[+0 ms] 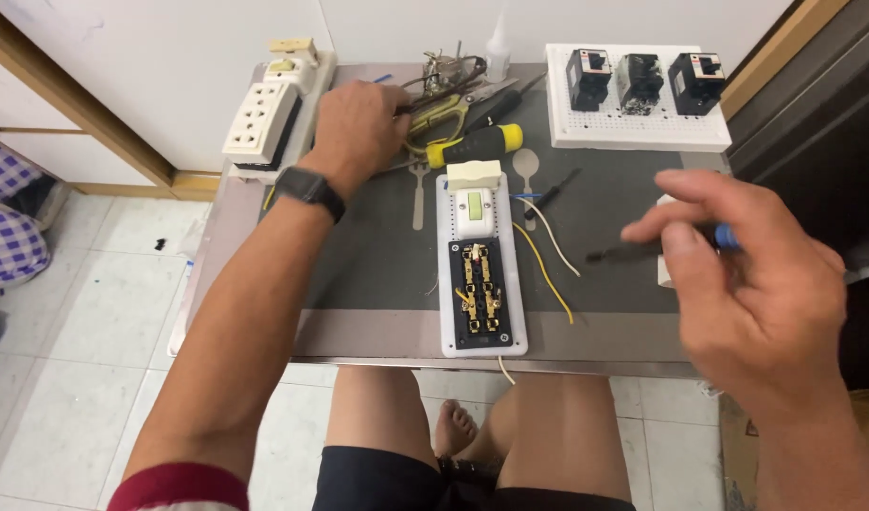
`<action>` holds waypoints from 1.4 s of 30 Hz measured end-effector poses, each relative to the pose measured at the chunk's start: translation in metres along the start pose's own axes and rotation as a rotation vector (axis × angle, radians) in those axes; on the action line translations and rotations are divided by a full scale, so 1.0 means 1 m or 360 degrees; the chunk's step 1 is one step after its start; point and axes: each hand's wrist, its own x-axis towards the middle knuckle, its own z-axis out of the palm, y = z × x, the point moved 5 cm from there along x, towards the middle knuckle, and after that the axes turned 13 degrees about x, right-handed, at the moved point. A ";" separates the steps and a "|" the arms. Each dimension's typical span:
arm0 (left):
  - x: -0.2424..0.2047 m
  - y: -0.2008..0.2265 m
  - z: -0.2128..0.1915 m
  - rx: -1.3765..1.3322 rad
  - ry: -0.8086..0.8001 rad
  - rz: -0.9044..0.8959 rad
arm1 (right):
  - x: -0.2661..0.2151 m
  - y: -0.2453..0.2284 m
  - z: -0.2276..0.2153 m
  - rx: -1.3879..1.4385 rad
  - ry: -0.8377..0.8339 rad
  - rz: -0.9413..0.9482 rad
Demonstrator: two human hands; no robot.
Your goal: The person disassembles a white power strip, removes the front cover, and uses a screwdriver to adjust internal wiring and terminals. They manipulate yellow and blue wires and tighten screws on the metal contacts before setting the cover aside.
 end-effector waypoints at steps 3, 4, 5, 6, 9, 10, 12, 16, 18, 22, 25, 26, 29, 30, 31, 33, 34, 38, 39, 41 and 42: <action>-0.028 -0.011 -0.038 -0.0231 0.0292 0.0075 | 0.017 -0.009 0.011 0.0065 -0.0114 -0.0483; -0.042 -0.010 -0.060 -0.0229 0.0293 0.0083 | 0.023 0.001 0.014 0.0064 -0.0106 -0.0479; -0.055 -0.009 -0.080 -0.0345 0.0205 0.0106 | 0.028 0.005 0.021 -0.0221 -0.0167 -0.0690; -0.069 -0.008 -0.100 -0.0461 0.0116 0.0130 | 0.031 0.009 0.029 -0.0507 -0.0230 -0.0896; -0.113 0.006 -0.158 -0.0551 0.0107 0.0298 | 0.042 0.000 0.053 -0.1037 -0.0342 -0.1126; -0.124 0.007 -0.166 -0.0539 0.0114 0.0288 | 0.040 -0.006 0.055 -0.1030 -0.0337 -0.1141; -0.147 0.014 -0.185 -0.0526 0.0198 0.0488 | 0.040 -0.009 0.068 -0.0975 -0.0698 -0.0950; -0.176 0.007 -0.195 -0.0392 0.0217 0.0595 | 0.017 -0.021 0.069 -0.0554 -0.0952 -0.0852; -0.188 0.012 -0.203 -0.0679 0.0126 0.0802 | 0.003 -0.029 0.062 -0.0504 -0.0895 -0.0962; -0.199 0.016 -0.216 -0.0923 0.0078 0.0833 | -0.007 -0.038 0.049 -0.0110 -0.1063 -0.0811; -0.198 0.019 -0.215 -0.1266 -0.0013 0.0862 | -0.016 -0.030 0.045 -0.0060 -0.1273 -0.0522; -0.197 0.018 -0.213 -0.1368 -0.0017 0.0826 | -0.019 -0.021 0.046 -0.0037 -0.1419 -0.0214; -0.199 0.025 -0.205 -0.1672 -0.0100 0.0668 | -0.024 -0.012 0.036 0.0248 -0.1426 0.0162; -0.198 0.026 -0.202 -0.1864 -0.0160 0.0535 | -0.021 -0.013 0.029 0.0497 -0.1291 0.0204; -0.202 0.033 -0.192 -0.1857 -0.0164 0.0542 | -0.026 -0.014 0.024 0.0502 -0.1281 0.0202; -0.209 0.035 -0.169 -0.2452 -0.0130 0.0185 | -0.026 -0.023 0.003 0.0460 -0.0824 -0.0141; -0.213 0.041 -0.162 -0.2449 -0.0134 0.0190 | -0.036 -0.027 0.001 0.0463 -0.0817 -0.0140; -0.234 0.068 -0.151 -0.3254 0.0141 0.0275 | -0.070 -0.042 -0.032 0.0247 -0.0229 -0.0205; -0.240 0.078 -0.150 -0.3459 0.0173 0.0250 | -0.080 -0.042 -0.037 0.0161 -0.0216 -0.0079; -0.244 0.088 -0.153 -0.3546 0.0182 0.0200 | -0.091 -0.043 -0.031 0.0354 -0.0024 0.0005; -0.246 0.093 -0.155 -0.3630 0.0186 0.0155 | -0.098 -0.042 -0.031 0.0546 0.0174 0.0093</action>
